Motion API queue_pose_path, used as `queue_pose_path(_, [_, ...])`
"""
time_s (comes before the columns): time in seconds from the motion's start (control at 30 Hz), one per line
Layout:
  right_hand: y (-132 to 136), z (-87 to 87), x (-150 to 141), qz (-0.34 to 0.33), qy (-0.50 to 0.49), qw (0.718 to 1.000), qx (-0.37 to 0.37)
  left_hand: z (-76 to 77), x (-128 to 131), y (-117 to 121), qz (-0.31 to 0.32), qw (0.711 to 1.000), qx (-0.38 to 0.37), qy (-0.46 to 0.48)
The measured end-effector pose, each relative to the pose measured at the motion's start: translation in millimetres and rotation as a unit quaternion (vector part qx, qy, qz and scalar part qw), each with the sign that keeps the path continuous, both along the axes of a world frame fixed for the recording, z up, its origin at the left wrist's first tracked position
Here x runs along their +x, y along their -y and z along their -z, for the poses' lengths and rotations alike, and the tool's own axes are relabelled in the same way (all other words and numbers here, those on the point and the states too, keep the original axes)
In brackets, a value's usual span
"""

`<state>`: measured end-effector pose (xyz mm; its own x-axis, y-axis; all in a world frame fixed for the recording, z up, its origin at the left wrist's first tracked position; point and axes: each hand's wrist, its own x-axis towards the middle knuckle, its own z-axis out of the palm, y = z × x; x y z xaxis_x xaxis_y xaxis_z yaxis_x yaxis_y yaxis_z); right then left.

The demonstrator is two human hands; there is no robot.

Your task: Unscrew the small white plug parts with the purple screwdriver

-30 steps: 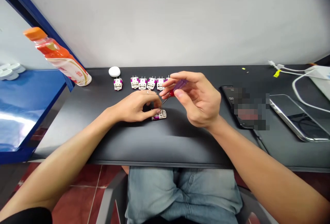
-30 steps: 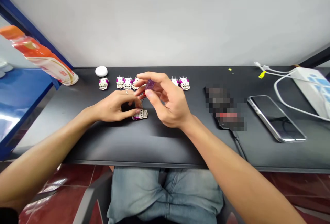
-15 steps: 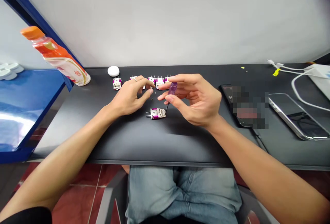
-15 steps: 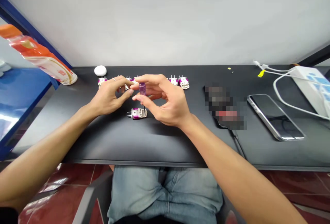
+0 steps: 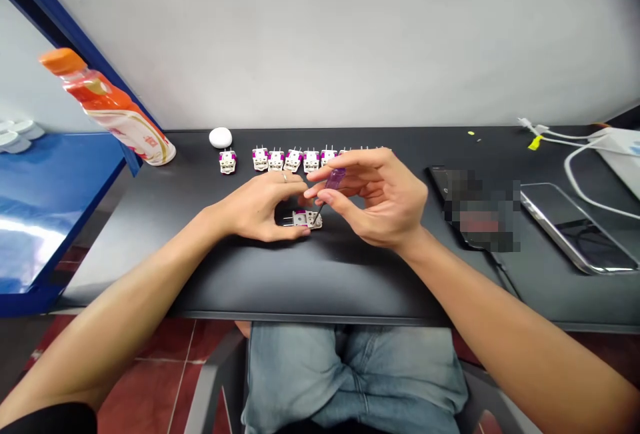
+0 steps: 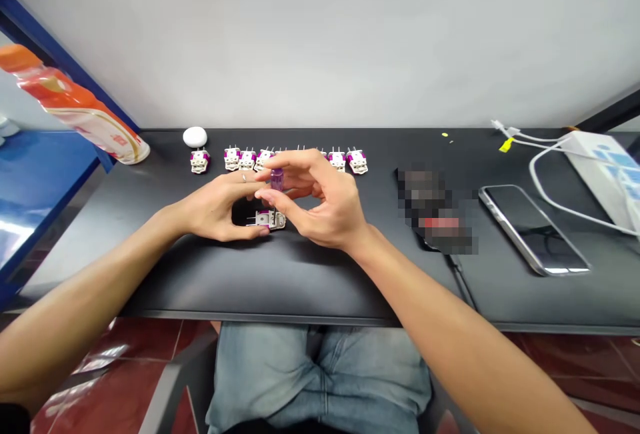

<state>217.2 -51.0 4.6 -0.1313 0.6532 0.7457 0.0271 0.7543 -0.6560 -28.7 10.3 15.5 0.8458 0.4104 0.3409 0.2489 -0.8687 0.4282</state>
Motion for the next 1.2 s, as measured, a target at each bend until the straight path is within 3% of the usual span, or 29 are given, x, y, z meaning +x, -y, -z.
queue_pose_path(0.2, [-3, 3.7, -1, -0.003, 0.005, 1.000, 0.029, 2.5, -1, -2, 0.004, 1.000, -0.013, -0.005])
queue_pose_path(0.4, [-5, 5.9, -7, 0.077, 0.009, 0.986, 0.148, 0.5, 0, -2, 0.002, 0.998, -0.040, -0.044])
queue_pose_path(0.47, [-3, 5.9, -9, 0.081, 0.015, 0.985, 0.151, 1.4, 0, -2, 0.005, 0.998, -0.042, -0.038])
queue_pose_path(0.63, [0, 7.4, -8, -0.062, 0.031, 0.994, 0.082, 0.6, 1, -1, 0.001, 0.999, -0.036, -0.017])
queue_pose_path(0.7, [-3, 6.3, -6, -0.090, 0.035, 0.992, 0.077, -0.8, 1, 0, -0.002, 0.999, -0.045, -0.017])
queue_pose_path(0.9, [-8, -5.3, -1, 0.062, 0.088, 0.969, 0.221, 0.5, 0, -1, -0.003, 0.999, -0.044, -0.023])
queue_pose_path(1.07, [-5, -10.7, -1, 0.005, 0.105, 0.978, 0.178, 1.6, -2, -3, -0.007, 0.999, -0.039, -0.026])
queue_pose_path(1.2, [-5, -9.1, 0, 0.041, 0.095, 0.973, 0.208, -0.6, -2, -3, -0.012, 0.999, -0.036, -0.027])
